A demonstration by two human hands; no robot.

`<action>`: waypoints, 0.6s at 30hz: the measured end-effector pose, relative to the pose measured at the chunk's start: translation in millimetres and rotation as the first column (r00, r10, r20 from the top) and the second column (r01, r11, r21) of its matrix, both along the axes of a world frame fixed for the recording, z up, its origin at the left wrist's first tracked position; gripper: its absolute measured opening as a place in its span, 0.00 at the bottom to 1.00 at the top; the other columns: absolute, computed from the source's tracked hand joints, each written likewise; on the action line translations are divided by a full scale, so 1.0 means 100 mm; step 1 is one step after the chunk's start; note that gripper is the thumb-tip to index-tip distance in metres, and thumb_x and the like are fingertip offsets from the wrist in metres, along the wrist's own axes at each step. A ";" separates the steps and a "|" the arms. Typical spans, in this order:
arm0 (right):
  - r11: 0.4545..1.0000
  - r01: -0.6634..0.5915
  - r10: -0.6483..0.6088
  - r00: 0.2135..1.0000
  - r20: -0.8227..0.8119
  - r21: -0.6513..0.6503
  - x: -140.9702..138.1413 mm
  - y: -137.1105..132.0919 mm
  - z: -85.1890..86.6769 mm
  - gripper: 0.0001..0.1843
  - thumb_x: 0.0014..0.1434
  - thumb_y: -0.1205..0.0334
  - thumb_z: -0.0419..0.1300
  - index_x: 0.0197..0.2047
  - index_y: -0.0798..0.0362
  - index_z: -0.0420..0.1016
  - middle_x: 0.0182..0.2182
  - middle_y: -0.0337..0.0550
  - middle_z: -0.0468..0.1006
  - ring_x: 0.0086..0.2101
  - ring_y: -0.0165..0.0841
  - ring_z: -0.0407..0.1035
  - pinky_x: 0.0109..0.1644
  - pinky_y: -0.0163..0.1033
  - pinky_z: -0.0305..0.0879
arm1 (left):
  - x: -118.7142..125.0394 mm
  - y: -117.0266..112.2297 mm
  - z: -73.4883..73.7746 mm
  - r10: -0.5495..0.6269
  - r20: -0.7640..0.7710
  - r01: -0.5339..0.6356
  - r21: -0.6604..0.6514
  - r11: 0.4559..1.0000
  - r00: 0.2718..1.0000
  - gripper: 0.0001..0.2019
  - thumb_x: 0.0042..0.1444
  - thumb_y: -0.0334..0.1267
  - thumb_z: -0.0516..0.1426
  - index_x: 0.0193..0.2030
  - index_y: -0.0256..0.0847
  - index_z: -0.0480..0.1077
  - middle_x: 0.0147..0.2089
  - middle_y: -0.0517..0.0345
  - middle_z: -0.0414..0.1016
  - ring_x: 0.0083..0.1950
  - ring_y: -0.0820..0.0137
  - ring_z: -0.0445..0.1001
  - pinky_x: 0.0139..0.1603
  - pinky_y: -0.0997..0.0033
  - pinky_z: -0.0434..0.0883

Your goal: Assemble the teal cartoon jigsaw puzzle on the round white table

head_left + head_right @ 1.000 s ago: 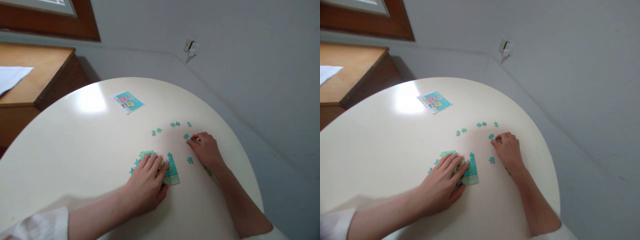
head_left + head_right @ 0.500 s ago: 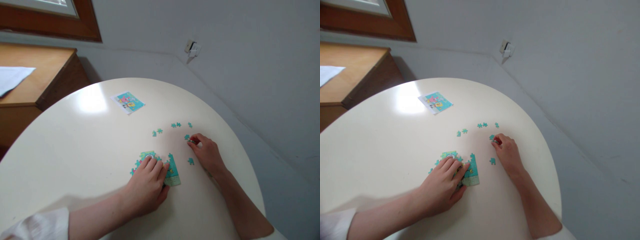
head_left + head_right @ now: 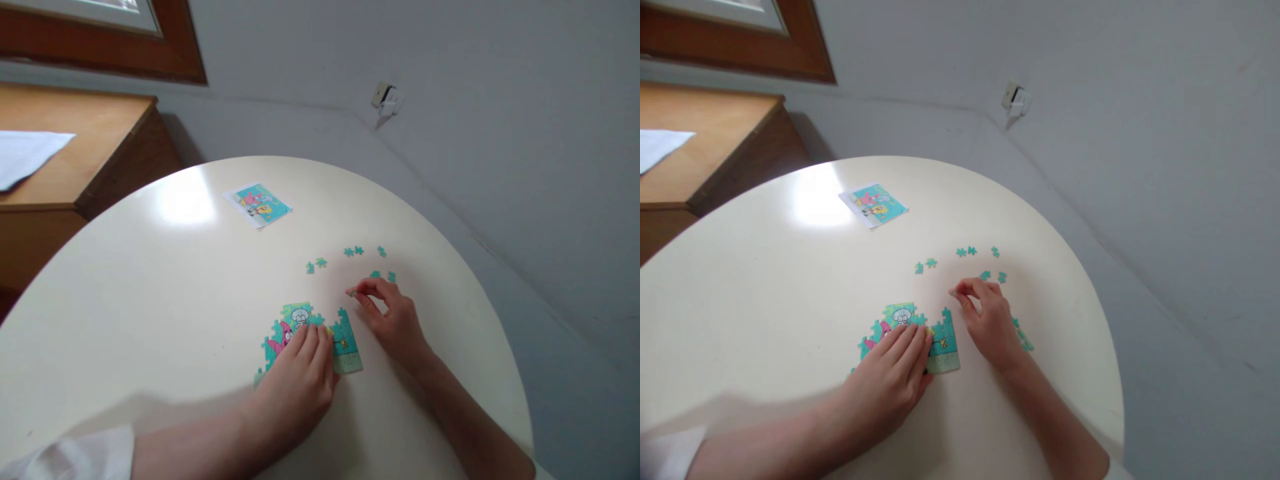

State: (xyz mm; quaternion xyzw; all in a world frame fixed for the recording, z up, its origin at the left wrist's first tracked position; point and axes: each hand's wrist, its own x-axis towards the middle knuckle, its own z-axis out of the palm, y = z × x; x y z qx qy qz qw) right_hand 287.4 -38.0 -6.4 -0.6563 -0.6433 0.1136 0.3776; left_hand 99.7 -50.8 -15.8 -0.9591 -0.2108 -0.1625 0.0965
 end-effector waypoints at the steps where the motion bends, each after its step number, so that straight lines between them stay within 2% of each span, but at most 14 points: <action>1: 0.999 -0.039 0.036 0.997 -0.071 -0.035 -0.04 -0.01 0.00 0.05 0.56 0.60 0.55 0.33 0.51 0.70 0.30 0.43 0.78 0.34 0.34 0.72 0.41 0.40 0.66 | 0.00 -0.02 0.00 0.009 -0.010 -0.009 0.020 1.000 1.000 0.15 0.57 0.32 0.49 0.46 0.25 0.70 0.49 0.36 0.72 0.49 0.55 0.70 0.51 0.54 0.61; 3: 0.990 -0.108 0.092 0.983 -0.162 -0.091 -0.11 -0.02 0.00 0.05 0.56 0.61 0.55 0.32 0.52 0.70 0.31 0.43 0.78 0.35 0.34 0.72 0.41 0.40 0.66 | 0.00 -0.07 -0.01 0.040 -0.047 -0.038 0.044 0.998 0.998 0.16 0.57 0.31 0.48 0.47 0.25 0.70 0.51 0.35 0.71 0.51 0.54 0.70 0.52 0.53 0.62; 7: 0.981 -0.163 0.143 0.972 -0.185 -0.101 -0.16 -0.01 0.00 0.04 0.53 0.61 0.58 0.29 0.51 0.72 0.30 0.41 0.78 0.35 0.34 0.71 0.43 0.41 0.64 | 0.00 -0.11 -0.01 0.073 -0.100 -0.067 0.057 0.996 0.992 0.17 0.57 0.32 0.47 0.46 0.25 0.71 0.51 0.36 0.70 0.52 0.54 0.70 0.52 0.54 0.64; 14: 0.957 -0.185 0.128 0.961 -0.247 -0.222 -0.19 -0.01 0.00 0.03 0.51 0.62 0.59 0.28 0.52 0.72 0.26 0.39 0.75 0.27 0.31 0.67 0.30 0.36 0.63 | 0.00 -0.11 0.00 0.084 -0.167 -0.078 0.041 0.996 0.982 0.19 0.57 0.31 0.46 0.51 0.25 0.69 0.53 0.35 0.69 0.54 0.55 0.69 0.54 0.54 0.63; 18: 0.947 -0.209 0.140 0.951 -0.274 -0.242 -0.19 -0.01 -0.01 0.04 0.51 0.62 0.58 0.28 0.53 0.72 0.25 0.39 0.75 0.25 0.29 0.66 0.29 0.35 0.63 | 0.00 -0.12 -0.01 0.076 -0.149 -0.070 0.046 0.997 0.986 0.19 0.57 0.31 0.47 0.50 0.24 0.69 0.53 0.35 0.69 0.53 0.54 0.69 0.54 0.54 0.63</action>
